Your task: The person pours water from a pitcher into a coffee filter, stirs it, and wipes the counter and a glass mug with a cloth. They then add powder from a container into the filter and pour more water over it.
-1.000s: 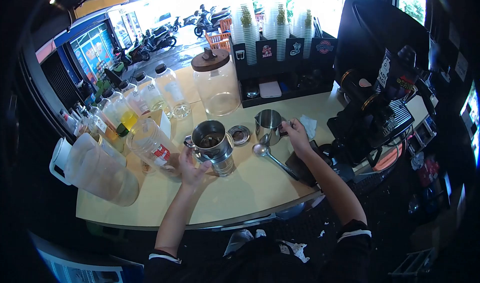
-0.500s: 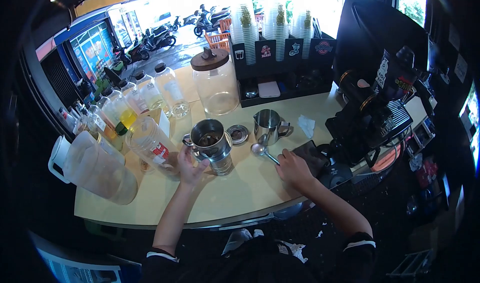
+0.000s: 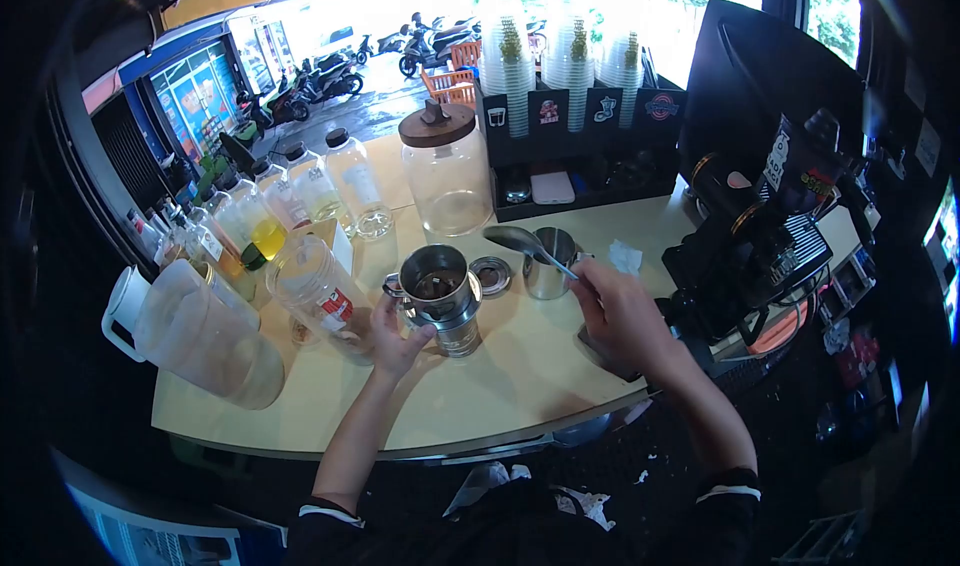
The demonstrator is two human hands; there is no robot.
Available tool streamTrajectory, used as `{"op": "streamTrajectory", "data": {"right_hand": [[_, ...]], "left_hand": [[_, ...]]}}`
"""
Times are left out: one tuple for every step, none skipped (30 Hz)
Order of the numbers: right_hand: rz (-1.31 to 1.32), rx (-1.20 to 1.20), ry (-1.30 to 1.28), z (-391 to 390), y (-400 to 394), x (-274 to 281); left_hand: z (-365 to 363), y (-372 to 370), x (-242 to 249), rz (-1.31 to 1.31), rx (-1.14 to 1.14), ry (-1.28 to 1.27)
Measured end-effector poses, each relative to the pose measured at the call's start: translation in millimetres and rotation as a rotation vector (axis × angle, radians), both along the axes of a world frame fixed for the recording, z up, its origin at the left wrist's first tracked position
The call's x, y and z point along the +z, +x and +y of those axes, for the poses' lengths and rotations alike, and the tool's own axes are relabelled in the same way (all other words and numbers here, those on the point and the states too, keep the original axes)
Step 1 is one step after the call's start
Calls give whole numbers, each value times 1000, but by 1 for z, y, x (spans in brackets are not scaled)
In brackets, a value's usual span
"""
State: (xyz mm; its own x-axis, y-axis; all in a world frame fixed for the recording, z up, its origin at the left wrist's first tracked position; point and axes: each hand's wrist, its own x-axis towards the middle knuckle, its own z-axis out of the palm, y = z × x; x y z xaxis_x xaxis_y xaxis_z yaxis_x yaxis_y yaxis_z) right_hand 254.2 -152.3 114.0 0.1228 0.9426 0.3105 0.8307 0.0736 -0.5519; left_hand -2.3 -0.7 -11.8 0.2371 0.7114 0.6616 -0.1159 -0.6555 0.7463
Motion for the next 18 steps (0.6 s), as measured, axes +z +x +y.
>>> {"op": "streamTrajectory", "data": {"right_hand": [[-49,97,96,0,-6,13],[-97,194,192,1,-12,22],[-95,196,193,3,-19,30],[-210,242,217,5,-25,36],[-326,287,240,9,-31,41],[-324,288,242,15,-36,45],[-450,289,198,20,-42,48],[-575,288,152,25,-46,51],[-574,287,151,30,-51,52],[-607,316,180,36,-55,51],[-640,346,209,40,-59,52],[-640,348,208,42,-62,55],[-620,361,208,43,-65,59],[-601,376,208,44,-67,62],[-603,380,205,45,-67,64],[-505,414,223,46,-67,66],[-405,446,241,47,-67,68],[-407,448,239,47,-67,70]], "left_hand": [[-1,0,1,1,4,-1],[-2,1,3,-23,-14,-8],[-3,2,5,-47,-33,-14],[-5,4,7,-44,-31,-13],[-8,5,10,-64,-45,-35],[-9,5,12,-83,-59,-57],[-7,4,11,-82,-59,-57],[-5,3,9,-49,-45,-35],[-4,2,9,-16,-32,-13],[-5,2,9,-15,-33,-15],[-7,3,10,-38,-37,-35],[-9,4,12,-62,-40,-54],[-10,4,13,-64,-38,-56],[-11,4,15,-70,-47,-73],[-12,4,16,-77,-57,-91],[-12,3,18,-80,-54,-93],[-12,2,20,-65,-73,-99],[-12,2,21,-50,-93,-104]]}}
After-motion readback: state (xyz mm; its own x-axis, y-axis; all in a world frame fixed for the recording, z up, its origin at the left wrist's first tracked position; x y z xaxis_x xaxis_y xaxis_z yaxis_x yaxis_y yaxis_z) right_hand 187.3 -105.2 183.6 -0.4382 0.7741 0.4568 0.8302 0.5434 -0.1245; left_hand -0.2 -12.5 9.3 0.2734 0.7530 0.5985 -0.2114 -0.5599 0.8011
